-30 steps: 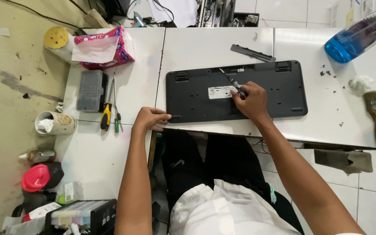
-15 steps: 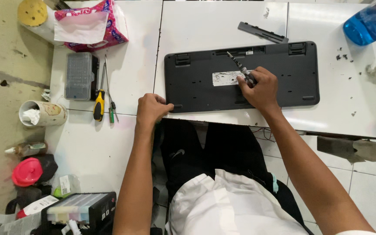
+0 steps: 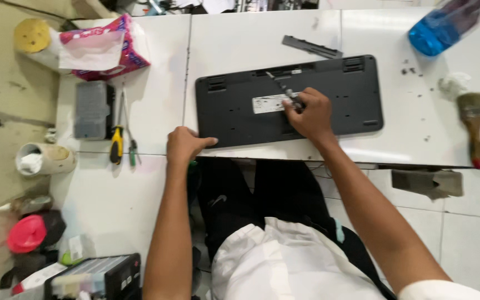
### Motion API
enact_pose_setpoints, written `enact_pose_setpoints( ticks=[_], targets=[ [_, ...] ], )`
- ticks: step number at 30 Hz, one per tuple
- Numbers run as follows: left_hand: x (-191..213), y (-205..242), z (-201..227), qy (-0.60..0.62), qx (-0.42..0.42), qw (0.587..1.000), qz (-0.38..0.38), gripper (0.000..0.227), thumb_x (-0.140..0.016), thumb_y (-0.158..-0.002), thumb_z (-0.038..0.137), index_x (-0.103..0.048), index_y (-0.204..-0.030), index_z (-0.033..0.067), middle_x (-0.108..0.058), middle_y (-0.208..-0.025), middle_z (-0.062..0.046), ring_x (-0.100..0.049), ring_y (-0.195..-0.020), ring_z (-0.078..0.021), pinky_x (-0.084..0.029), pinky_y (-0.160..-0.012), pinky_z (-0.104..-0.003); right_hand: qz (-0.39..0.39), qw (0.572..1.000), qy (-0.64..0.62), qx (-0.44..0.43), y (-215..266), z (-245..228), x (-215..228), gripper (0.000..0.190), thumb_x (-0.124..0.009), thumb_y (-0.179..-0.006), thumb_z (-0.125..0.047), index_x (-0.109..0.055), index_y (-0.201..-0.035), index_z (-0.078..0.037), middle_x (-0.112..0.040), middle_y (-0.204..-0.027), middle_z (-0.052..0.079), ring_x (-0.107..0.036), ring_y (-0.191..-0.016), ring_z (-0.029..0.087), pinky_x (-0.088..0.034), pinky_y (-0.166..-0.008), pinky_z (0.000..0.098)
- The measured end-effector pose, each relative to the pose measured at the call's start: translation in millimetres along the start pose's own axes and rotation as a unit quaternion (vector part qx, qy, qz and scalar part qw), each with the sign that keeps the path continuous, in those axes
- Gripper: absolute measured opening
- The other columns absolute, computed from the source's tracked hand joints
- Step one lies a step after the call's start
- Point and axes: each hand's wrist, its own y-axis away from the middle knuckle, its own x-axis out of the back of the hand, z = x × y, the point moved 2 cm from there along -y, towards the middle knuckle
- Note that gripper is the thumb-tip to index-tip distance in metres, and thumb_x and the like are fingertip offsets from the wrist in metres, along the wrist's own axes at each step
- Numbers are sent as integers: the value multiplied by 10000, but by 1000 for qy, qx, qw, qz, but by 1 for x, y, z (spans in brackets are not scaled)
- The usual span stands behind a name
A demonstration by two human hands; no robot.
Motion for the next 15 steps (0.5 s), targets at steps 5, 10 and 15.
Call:
enact_pose_setpoints(
  ticks=[5, 10, 15],
  targets=[
    [16, 19, 40, 14, 31, 997, -68, 681, -958, -730, 373, -704, -1141, -107, -713, -1026, -339, -749, -949, -468, -602, -765, -523, 8, 999, -22, -31, 2, -1, -3, 300, -851, -805, -283, -631, -691, -113, -617, -764, 106, -675, -791, 378, -539, -752, 442],
    [32, 36, 63, 113, 114, 982, -102, 910, -966, -815, 161, -490, -1502, -201, -622, -1359, -473, -686, -1165, -509, -594, -892, -589, -13, 991, -129, -43, 2, 7, 23, 374, -811, -881, -291, -594, -658, -82, -646, -779, 124, -686, -763, 370, -543, -721, 400],
    [29, -13, 27, -214, 109, 971, 22, 747, -953, -719, 628, -811, -1316, 203, -808, -1289, -190, -652, -1299, -407, -575, -1000, -577, 13, 996, -90, -9, 36, 69, 133, 402, -516, -1145, -403, -571, -852, -134, -508, -688, -11, -438, -549, 105, -382, -481, 236]
  ],
)
